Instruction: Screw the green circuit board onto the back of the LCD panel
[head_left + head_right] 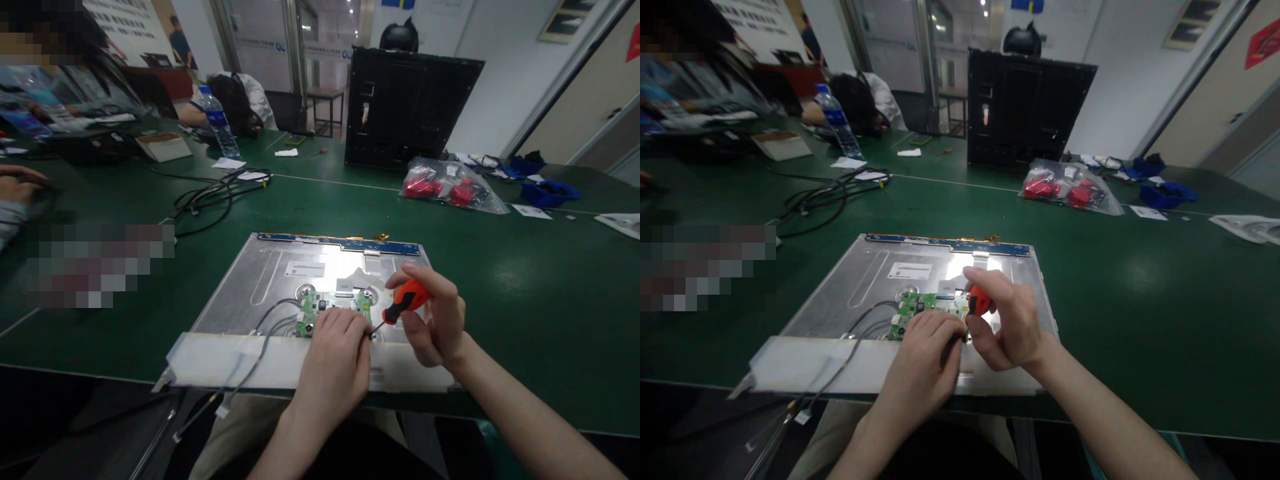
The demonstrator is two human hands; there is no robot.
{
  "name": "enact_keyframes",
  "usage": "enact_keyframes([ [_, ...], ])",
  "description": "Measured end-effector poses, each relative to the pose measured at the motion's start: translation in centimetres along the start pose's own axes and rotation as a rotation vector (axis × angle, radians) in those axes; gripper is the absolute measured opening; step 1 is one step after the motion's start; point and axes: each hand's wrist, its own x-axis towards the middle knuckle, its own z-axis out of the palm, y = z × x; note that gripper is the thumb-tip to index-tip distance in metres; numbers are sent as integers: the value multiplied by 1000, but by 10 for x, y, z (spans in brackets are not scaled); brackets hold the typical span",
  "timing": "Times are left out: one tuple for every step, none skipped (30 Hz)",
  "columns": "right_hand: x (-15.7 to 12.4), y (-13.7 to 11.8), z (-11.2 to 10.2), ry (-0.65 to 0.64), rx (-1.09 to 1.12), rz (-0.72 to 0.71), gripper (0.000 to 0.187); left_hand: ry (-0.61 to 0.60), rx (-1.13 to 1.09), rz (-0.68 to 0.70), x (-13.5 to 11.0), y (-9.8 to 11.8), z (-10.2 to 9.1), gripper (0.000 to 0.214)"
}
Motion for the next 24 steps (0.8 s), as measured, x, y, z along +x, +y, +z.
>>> enact_keyframes([
  [-1,0,0,-3,12,13,61,2,-3,1,0,0,0,18],
  [-2,0,0,-3,17,21,62,3,-6,3,0,0,0,18],
  [-3,0,0,-2,15,24,63,5,-7,5,0,0,0,18],
  [-3,0,0,2,6,24,64,6,-7,8,0,0,0,18],
  [-4,1,1,8,-5,22,64,6,-6,9,0,0,0,18],
  [-4,1,2,13,-18,15,65,6,-4,10,0,0,0,18],
  [-4,2,2,19,-33,5,65,6,-1,9,0,0,0,18],
  [-3,2,3,28,-47,-6,65,8,2,9,0,0,0,18],
  [-3,2,4,37,-59,-16,65,10,5,9,0,0,0,18],
  [-2,2,4,46,-68,-26,65,12,7,10,0,0,0,18],
  [-2,3,4,50,-76,-31,65,13,8,11,0,0,0,18],
  [-1,3,4,52,-83,-35,64,13,9,12,0,1,0,18],
  [-1,3,4,50,-88,-37,63,12,9,11,0,1,0,18],
  [-1,3,4,44,-89,-37,62,9,9,11,0,1,-1,18],
  [-1,3,4,39,-85,-38,61,5,8,9,1,1,-1,18],
  [-1,3,3,34,-75,-36,61,2,7,7,1,1,-1,18],
  [-1,3,3,27,-59,-32,60,-3,4,5,1,1,-1,18],
  [-2,2,2,17,-42,-23,60,-6,0,3,0,1,-1,18],
  [-2,2,2,7,-26,-11,60,-7,-3,2,0,1,-1,18],
  [-2,2,1,-2,-13,2,60,-6,-4,2,0,1,-1,18],
  [-3,2,1,-10,-7,16,60,-6,-3,2,-1,0,-1,18],
  [-3,2,1,-12,-7,27,61,-5,-1,4,-1,0,-1,18],
  [-3,2,1,-8,-13,32,62,-5,1,5,-1,0,-1,18],
  [-3,2,1,0,-21,34,63,-3,4,6,-1,0,-1,18],
])
